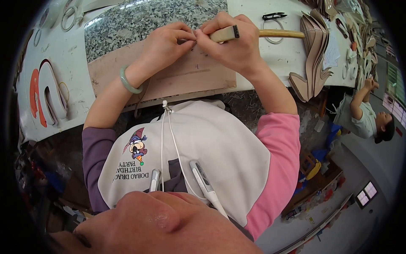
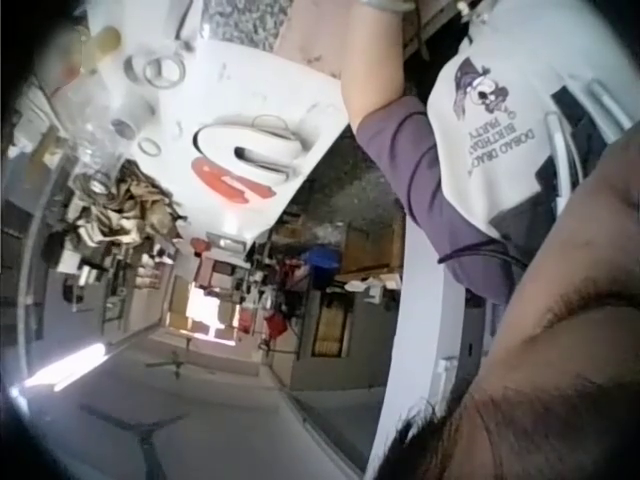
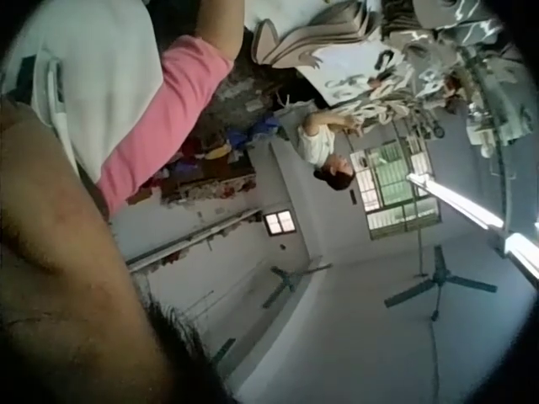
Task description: Assembling high-heeled shoes by applying adhesive to straps and attaching them to the shoe body.
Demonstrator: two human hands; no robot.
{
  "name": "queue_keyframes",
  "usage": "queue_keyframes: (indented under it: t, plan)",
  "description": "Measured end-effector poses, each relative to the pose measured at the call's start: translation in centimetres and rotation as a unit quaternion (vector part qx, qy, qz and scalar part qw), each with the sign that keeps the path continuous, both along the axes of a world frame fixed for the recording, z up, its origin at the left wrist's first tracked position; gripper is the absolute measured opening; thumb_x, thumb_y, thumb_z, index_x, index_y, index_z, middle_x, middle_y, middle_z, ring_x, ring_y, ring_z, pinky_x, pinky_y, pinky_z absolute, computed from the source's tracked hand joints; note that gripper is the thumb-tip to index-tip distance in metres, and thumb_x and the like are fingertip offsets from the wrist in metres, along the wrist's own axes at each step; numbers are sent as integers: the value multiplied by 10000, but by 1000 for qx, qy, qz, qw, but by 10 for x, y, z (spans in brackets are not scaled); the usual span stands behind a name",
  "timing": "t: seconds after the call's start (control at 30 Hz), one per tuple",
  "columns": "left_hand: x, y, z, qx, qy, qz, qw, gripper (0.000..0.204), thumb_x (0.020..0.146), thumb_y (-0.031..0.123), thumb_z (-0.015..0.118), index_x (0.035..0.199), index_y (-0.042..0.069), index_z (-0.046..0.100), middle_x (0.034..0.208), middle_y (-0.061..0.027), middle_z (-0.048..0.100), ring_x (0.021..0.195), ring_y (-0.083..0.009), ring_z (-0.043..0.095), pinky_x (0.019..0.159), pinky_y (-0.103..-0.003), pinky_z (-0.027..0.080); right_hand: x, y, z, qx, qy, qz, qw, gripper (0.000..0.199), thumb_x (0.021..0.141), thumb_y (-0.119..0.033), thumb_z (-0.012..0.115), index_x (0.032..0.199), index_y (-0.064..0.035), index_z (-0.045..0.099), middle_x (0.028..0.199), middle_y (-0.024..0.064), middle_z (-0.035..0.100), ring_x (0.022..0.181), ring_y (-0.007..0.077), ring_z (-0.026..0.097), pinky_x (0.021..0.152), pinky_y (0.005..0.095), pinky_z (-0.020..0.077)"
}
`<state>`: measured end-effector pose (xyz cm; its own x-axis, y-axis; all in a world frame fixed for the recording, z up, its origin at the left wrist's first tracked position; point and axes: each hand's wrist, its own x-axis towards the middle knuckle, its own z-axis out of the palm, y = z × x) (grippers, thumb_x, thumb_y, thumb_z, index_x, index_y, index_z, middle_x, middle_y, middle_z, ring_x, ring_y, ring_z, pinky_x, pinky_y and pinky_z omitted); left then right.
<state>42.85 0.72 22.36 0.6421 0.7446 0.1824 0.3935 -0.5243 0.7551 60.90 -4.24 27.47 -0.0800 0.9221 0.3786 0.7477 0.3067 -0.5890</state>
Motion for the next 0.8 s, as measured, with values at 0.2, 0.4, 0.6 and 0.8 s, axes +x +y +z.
queue_keyframes:
  t: [0.2,0.4,0.6,0.8]
  plan:
    - [-3,3,0,6,18,-5,1000,132,819,192,628,825,133,745,941,44,651,701,-191,612,630,-305,480,-2,1,-2,-14,20,10,1000,131,710,-24,747,704,-50,618,746,32,704,636,109,579,598,215,456]
    - [-11,7,-3,64,9,-37,997,124,815,198,635,818,131,739,922,40,644,675,-183,603,611,-292,478,1,-1,-4,-44,50,5,998,134,711,-23,747,703,-39,614,753,53,699,655,122,601,597,219,466]
    - [-8,3,-7,98,-12,-4,995,110,806,190,639,798,128,730,891,52,641,638,-180,595,581,-281,474,1,1,-6,-51,70,1,996,132,719,-22,745,702,-36,614,762,57,699,655,124,605,591,217,467]
    - [-4,-2,-10,96,-11,34,995,104,800,185,640,780,127,725,879,62,642,625,-178,593,569,-281,472,-1,4,-4,-60,74,-2,995,132,723,-22,746,698,-40,618,772,51,700,650,123,602,595,214,468]
